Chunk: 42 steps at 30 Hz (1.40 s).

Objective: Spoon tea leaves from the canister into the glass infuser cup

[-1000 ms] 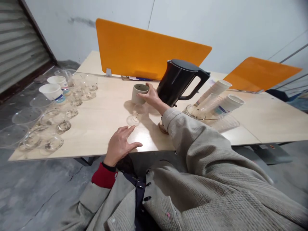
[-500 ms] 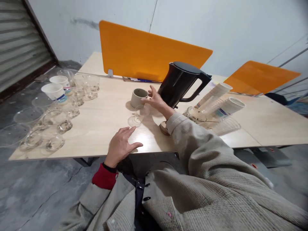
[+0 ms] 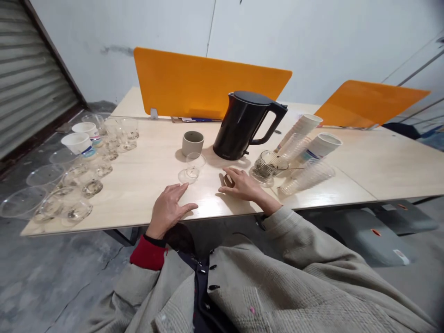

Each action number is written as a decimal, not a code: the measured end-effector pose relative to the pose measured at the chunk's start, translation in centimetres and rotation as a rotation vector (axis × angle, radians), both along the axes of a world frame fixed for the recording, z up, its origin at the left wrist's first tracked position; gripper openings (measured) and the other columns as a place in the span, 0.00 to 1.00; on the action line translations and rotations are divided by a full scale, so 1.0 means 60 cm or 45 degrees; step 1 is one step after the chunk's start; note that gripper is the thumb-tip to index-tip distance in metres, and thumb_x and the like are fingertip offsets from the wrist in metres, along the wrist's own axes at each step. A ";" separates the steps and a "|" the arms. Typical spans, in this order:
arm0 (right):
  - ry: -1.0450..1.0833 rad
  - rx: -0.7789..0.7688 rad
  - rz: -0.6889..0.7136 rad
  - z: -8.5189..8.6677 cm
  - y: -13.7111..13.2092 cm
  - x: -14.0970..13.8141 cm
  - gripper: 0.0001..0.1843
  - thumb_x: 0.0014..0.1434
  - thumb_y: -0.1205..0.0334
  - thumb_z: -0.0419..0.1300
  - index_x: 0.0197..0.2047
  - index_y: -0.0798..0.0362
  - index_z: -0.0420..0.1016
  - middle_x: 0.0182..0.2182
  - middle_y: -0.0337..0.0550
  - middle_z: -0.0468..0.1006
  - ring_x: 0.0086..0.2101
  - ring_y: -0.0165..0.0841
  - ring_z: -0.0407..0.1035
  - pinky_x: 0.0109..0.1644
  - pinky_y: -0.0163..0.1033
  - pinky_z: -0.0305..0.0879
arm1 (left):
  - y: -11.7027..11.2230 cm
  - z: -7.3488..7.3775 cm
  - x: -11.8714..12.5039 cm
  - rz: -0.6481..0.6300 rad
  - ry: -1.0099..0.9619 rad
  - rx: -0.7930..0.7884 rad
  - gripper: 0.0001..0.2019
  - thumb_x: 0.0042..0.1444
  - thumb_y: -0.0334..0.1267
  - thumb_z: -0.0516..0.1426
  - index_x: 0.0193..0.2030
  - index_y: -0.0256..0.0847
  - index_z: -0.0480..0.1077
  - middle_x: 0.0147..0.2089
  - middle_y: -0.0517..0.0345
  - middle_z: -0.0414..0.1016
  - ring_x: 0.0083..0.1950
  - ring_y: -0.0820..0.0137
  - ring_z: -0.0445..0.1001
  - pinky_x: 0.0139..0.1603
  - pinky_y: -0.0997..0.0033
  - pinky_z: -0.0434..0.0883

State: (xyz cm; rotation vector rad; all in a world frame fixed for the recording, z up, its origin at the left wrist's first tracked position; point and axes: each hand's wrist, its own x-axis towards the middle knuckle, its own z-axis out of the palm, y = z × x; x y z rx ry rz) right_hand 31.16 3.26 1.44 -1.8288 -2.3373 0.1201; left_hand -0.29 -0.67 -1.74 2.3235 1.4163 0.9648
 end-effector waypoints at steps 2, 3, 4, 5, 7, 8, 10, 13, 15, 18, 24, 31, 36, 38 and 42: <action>0.001 0.090 0.030 -0.019 -0.006 -0.002 0.39 0.66 0.42 0.66 0.73 0.53 0.71 0.69 0.61 0.74 0.63 0.61 0.71 0.65 0.63 0.71 | 0.000 0.002 0.001 0.007 0.020 -0.003 0.33 0.59 0.53 0.72 0.67 0.41 0.77 0.64 0.45 0.83 0.68 0.51 0.78 0.68 0.50 0.79; 0.019 0.152 0.038 -0.027 -0.006 -0.003 0.35 0.68 0.44 0.64 0.71 0.53 0.73 0.68 0.61 0.75 0.62 0.60 0.71 0.65 0.63 0.71 | -0.001 0.002 0.001 0.010 0.025 -0.004 0.32 0.59 0.53 0.72 0.67 0.42 0.77 0.64 0.45 0.83 0.68 0.51 0.78 0.68 0.50 0.79; 0.050 0.211 0.043 -0.032 -0.005 -0.003 0.32 0.68 0.46 0.63 0.70 0.54 0.75 0.67 0.62 0.76 0.61 0.60 0.71 0.65 0.64 0.71 | -0.001 0.002 0.001 0.011 0.028 -0.005 0.32 0.59 0.53 0.72 0.67 0.42 0.77 0.64 0.46 0.83 0.68 0.51 0.78 0.68 0.50 0.79; 0.096 0.261 0.046 -0.034 -0.002 -0.003 0.30 0.69 0.48 0.62 0.68 0.55 0.76 0.65 0.62 0.78 0.60 0.59 0.72 0.64 0.64 0.71 | -0.001 0.002 0.001 0.011 0.030 -0.007 0.32 0.59 0.53 0.72 0.67 0.42 0.77 0.64 0.46 0.83 0.68 0.51 0.78 0.69 0.50 0.78; 0.216 0.340 0.054 -0.026 0.013 -0.004 0.28 0.70 0.48 0.60 0.66 0.55 0.78 0.62 0.62 0.81 0.58 0.57 0.73 0.65 0.63 0.71 | -0.001 0.001 0.001 0.005 0.026 -0.013 0.33 0.59 0.53 0.72 0.68 0.41 0.77 0.64 0.45 0.83 0.68 0.51 0.78 0.69 0.50 0.78; 0.280 0.378 0.058 -0.016 0.025 -0.005 0.27 0.70 0.48 0.59 0.65 0.54 0.78 0.60 0.61 0.82 0.58 0.56 0.74 0.65 0.62 0.71 | 0.000 0.000 0.001 -0.003 0.024 -0.018 0.34 0.59 0.53 0.71 0.68 0.40 0.76 0.64 0.44 0.83 0.69 0.51 0.78 0.69 0.50 0.78; 0.393 0.463 0.065 0.014 0.058 -0.011 0.27 0.70 0.45 0.58 0.65 0.52 0.78 0.60 0.59 0.82 0.58 0.55 0.74 0.65 0.61 0.70 | 0.000 -0.001 0.000 -0.014 0.013 -0.031 0.34 0.60 0.53 0.71 0.68 0.39 0.76 0.64 0.43 0.83 0.69 0.51 0.77 0.69 0.50 0.78; 0.470 0.579 0.121 0.066 0.124 -0.036 0.30 0.69 0.41 0.60 0.65 0.52 0.78 0.62 0.58 0.81 0.59 0.54 0.74 0.67 0.60 0.69 | 0.001 -0.005 -0.001 -0.013 -0.013 -0.048 0.34 0.60 0.54 0.71 0.68 0.39 0.76 0.64 0.43 0.83 0.69 0.51 0.77 0.69 0.50 0.78; 0.471 0.590 0.217 0.092 0.172 -0.060 0.32 0.68 0.40 0.61 0.66 0.52 0.77 0.63 0.57 0.80 0.60 0.54 0.73 0.68 0.59 0.67 | 0.001 -0.007 -0.001 -0.009 -0.036 -0.050 0.33 0.60 0.54 0.70 0.68 0.40 0.76 0.65 0.43 0.82 0.69 0.51 0.77 0.69 0.49 0.78; 0.437 0.525 0.315 0.113 0.237 -0.098 0.34 0.66 0.41 0.64 0.67 0.53 0.76 0.64 0.57 0.80 0.62 0.54 0.72 0.69 0.58 0.66 | 0.000 -0.010 -0.001 -0.021 -0.058 -0.057 0.32 0.61 0.52 0.70 0.68 0.42 0.76 0.65 0.44 0.82 0.69 0.53 0.77 0.70 0.49 0.77; 0.254 0.314 0.294 0.122 0.317 -0.156 0.29 0.67 0.45 0.63 0.63 0.56 0.79 0.57 0.55 0.84 0.54 0.50 0.75 0.61 0.50 0.69 | -0.005 -0.013 0.001 -0.010 -0.091 -0.058 0.32 0.61 0.54 0.70 0.68 0.43 0.76 0.65 0.44 0.82 0.69 0.52 0.78 0.69 0.49 0.78; 0.037 0.272 0.259 0.111 0.321 -0.184 0.30 0.72 0.43 0.58 0.64 0.56 0.78 0.63 0.60 0.79 0.60 0.56 0.68 0.65 0.57 0.64 | -0.010 -0.014 0.004 -0.014 -0.104 -0.084 0.32 0.63 0.55 0.68 0.69 0.42 0.75 0.66 0.44 0.81 0.70 0.51 0.76 0.69 0.47 0.77; -0.023 0.217 0.202 0.094 0.310 -0.211 0.32 0.76 0.39 0.50 0.64 0.55 0.77 0.62 0.61 0.78 0.60 0.58 0.68 0.64 0.60 0.65 | -0.013 -0.012 0.007 -0.001 -0.085 -0.091 0.32 0.63 0.55 0.68 0.69 0.39 0.75 0.66 0.42 0.81 0.70 0.49 0.76 0.69 0.46 0.77; -0.020 0.244 0.206 0.086 0.310 -0.216 0.33 0.76 0.38 0.49 0.65 0.55 0.75 0.63 0.61 0.77 0.61 0.58 0.66 0.64 0.60 0.66 | -0.013 -0.012 0.007 -0.003 -0.089 -0.076 0.32 0.64 0.55 0.67 0.69 0.40 0.75 0.65 0.43 0.82 0.70 0.50 0.76 0.69 0.46 0.77; 0.005 0.256 0.241 0.077 0.316 -0.220 0.34 0.74 0.35 0.51 0.65 0.54 0.75 0.63 0.61 0.77 0.62 0.59 0.65 0.65 0.63 0.66 | -0.010 -0.013 0.006 -0.019 -0.104 -0.066 0.30 0.65 0.56 0.66 0.68 0.44 0.75 0.65 0.45 0.82 0.70 0.51 0.76 0.69 0.46 0.77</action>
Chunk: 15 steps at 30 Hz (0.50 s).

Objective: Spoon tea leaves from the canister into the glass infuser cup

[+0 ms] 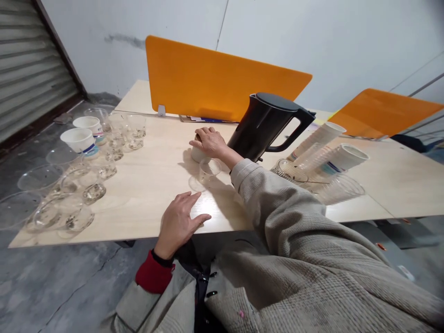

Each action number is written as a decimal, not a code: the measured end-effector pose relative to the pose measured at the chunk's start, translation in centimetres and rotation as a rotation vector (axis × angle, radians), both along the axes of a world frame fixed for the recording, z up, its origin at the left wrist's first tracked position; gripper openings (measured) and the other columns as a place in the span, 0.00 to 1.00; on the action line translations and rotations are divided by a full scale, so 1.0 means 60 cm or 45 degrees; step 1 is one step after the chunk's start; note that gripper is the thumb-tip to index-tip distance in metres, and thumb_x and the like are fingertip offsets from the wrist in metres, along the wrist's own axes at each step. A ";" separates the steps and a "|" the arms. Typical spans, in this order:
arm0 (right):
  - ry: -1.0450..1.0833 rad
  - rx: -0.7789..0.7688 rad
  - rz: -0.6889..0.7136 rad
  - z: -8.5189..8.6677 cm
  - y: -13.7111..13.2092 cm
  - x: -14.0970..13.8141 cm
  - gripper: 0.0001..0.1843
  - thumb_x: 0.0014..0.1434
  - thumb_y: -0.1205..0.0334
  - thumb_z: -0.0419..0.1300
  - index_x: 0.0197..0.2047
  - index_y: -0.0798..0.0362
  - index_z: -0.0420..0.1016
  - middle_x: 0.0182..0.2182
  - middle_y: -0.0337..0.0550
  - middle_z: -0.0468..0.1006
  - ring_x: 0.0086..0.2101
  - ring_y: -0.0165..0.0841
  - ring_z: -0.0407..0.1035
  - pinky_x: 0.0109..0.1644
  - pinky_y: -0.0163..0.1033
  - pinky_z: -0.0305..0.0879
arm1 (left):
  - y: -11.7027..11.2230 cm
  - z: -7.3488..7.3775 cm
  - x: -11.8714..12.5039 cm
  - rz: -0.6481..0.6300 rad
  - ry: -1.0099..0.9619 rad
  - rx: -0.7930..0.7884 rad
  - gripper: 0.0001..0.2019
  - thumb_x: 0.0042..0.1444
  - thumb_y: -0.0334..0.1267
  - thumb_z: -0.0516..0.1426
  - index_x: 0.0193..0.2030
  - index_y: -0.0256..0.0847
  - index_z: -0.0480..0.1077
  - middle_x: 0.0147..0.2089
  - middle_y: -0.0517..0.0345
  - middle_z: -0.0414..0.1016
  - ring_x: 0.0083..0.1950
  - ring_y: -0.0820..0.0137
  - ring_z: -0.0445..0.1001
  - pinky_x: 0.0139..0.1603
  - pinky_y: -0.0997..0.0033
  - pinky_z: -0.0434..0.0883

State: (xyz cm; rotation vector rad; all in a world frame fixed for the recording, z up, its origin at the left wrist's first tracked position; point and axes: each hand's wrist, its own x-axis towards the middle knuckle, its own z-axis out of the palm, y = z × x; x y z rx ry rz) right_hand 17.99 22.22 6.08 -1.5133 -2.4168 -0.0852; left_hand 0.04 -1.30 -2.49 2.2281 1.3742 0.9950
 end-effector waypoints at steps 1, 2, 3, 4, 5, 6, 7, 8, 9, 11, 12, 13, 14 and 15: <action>0.001 -0.022 0.000 0.001 0.003 0.000 0.35 0.73 0.34 0.52 0.66 0.54 0.75 0.64 0.62 0.77 0.63 0.60 0.65 0.65 0.64 0.66 | 0.001 0.000 -0.001 0.001 -0.003 -0.006 0.29 0.65 0.56 0.66 0.68 0.44 0.76 0.64 0.45 0.83 0.70 0.51 0.76 0.69 0.46 0.77; 0.008 -0.052 -0.005 0.002 0.005 0.001 0.36 0.73 0.34 0.53 0.67 0.54 0.74 0.66 0.62 0.76 0.63 0.61 0.65 0.66 0.66 0.65 | 0.002 0.000 -0.001 0.006 -0.008 -0.013 0.30 0.64 0.56 0.66 0.67 0.44 0.76 0.64 0.45 0.83 0.69 0.51 0.77 0.69 0.46 0.77; 0.034 -0.083 -0.008 0.006 0.007 0.003 0.37 0.72 0.34 0.54 0.69 0.54 0.73 0.67 0.62 0.74 0.65 0.61 0.64 0.68 0.67 0.64 | 0.004 0.000 -0.002 0.012 -0.015 -0.020 0.30 0.64 0.56 0.67 0.67 0.43 0.76 0.64 0.44 0.82 0.69 0.51 0.77 0.69 0.46 0.77; 0.089 -0.102 -0.006 0.010 0.006 0.007 0.39 0.72 0.33 0.54 0.71 0.54 0.71 0.69 0.61 0.73 0.66 0.62 0.63 0.69 0.68 0.63 | 0.005 0.001 -0.003 0.015 -0.025 -0.026 0.30 0.64 0.56 0.67 0.67 0.43 0.77 0.64 0.44 0.82 0.69 0.51 0.77 0.70 0.47 0.77; 0.175 -0.100 0.003 0.014 0.004 0.014 0.40 0.72 0.32 0.53 0.73 0.53 0.69 0.71 0.59 0.71 0.68 0.61 0.62 0.72 0.69 0.60 | 0.005 0.002 -0.003 0.016 -0.036 -0.030 0.29 0.64 0.56 0.67 0.67 0.43 0.77 0.65 0.44 0.82 0.69 0.52 0.77 0.70 0.48 0.77; 0.287 -0.079 0.016 0.019 -0.003 0.023 0.41 0.72 0.31 0.51 0.75 0.50 0.68 0.72 0.56 0.71 0.70 0.59 0.60 0.75 0.68 0.57 | 0.006 0.002 -0.004 0.015 -0.046 -0.034 0.29 0.64 0.55 0.67 0.67 0.43 0.76 0.65 0.45 0.82 0.69 0.53 0.77 0.70 0.49 0.77; 0.414 -0.045 0.025 0.023 -0.014 0.035 0.41 0.72 0.30 0.49 0.76 0.48 0.66 0.72 0.53 0.71 0.72 0.57 0.58 0.77 0.67 0.54 | 0.007 0.003 -0.004 0.013 -0.053 -0.037 0.29 0.65 0.55 0.66 0.67 0.44 0.76 0.65 0.46 0.82 0.68 0.53 0.77 0.69 0.49 0.77; 0.546 -0.011 0.028 0.025 -0.029 0.049 0.42 0.72 0.28 0.46 0.76 0.46 0.65 0.72 0.51 0.71 0.74 0.54 0.57 0.79 0.66 0.51 | 0.007 0.004 -0.005 0.013 -0.056 -0.039 0.29 0.65 0.55 0.66 0.68 0.44 0.76 0.65 0.46 0.82 0.68 0.54 0.77 0.70 0.50 0.77; 0.668 0.008 0.025 0.025 -0.049 0.064 0.43 0.72 0.27 0.45 0.76 0.45 0.65 0.72 0.49 0.71 0.74 0.52 0.57 0.80 0.64 0.50 | 0.008 0.005 -0.005 0.015 -0.056 -0.040 0.29 0.65 0.56 0.66 0.69 0.44 0.75 0.66 0.47 0.82 0.69 0.54 0.77 0.70 0.50 0.76; 0.877 -0.054 -0.003 0.014 -0.098 0.094 0.47 0.69 0.23 0.44 0.76 0.47 0.65 0.72 0.52 0.70 0.74 0.49 0.59 0.80 0.59 0.54 | 0.009 0.006 -0.005 0.027 -0.056 -0.041 0.31 0.66 0.57 0.65 0.70 0.44 0.73 0.68 0.46 0.80 0.69 0.54 0.77 0.71 0.50 0.75; 0.963 -0.127 -0.011 0.004 -0.124 0.105 0.50 0.67 0.21 0.46 0.75 0.48 0.64 0.72 0.54 0.71 0.73 0.49 0.61 0.78 0.58 0.57 | 0.009 0.007 -0.005 0.033 -0.057 -0.043 0.32 0.66 0.57 0.65 0.71 0.43 0.72 0.69 0.46 0.79 0.70 0.54 0.76 0.72 0.50 0.74; 1.038 -0.223 -0.020 -0.009 -0.148 0.113 0.53 0.63 0.18 0.51 0.75 0.49 0.64 0.71 0.56 0.72 0.72 0.49 0.64 0.77 0.57 0.61 | 0.010 0.007 -0.005 0.041 -0.058 -0.046 0.33 0.66 0.58 0.64 0.72 0.43 0.71 0.70 0.46 0.78 0.70 0.54 0.76 0.72 0.51 0.74; 1.102 -0.320 -0.022 -0.024 -0.170 0.117 0.57 0.58 0.17 0.57 0.75 0.51 0.63 0.71 0.59 0.72 0.71 0.51 0.66 0.75 0.57 0.64 | 0.010 0.008 -0.004 0.048 -0.058 -0.051 0.34 0.66 0.58 0.64 0.72 0.43 0.71 0.71 0.46 0.78 0.70 0.54 0.75 0.72 0.51 0.74; 1.142 -0.394 -0.016 -0.039 -0.187 0.117 0.61 0.53 0.18 0.63 0.75 0.51 0.62 0.71 0.61 0.72 0.71 0.52 0.66 0.73 0.58 0.65 | 0.011 0.008 -0.004 0.055 -0.056 -0.056 0.34 0.66 0.58 0.64 0.72 0.42 0.71 0.71 0.45 0.77 0.70 0.54 0.75 0.72 0.51 0.73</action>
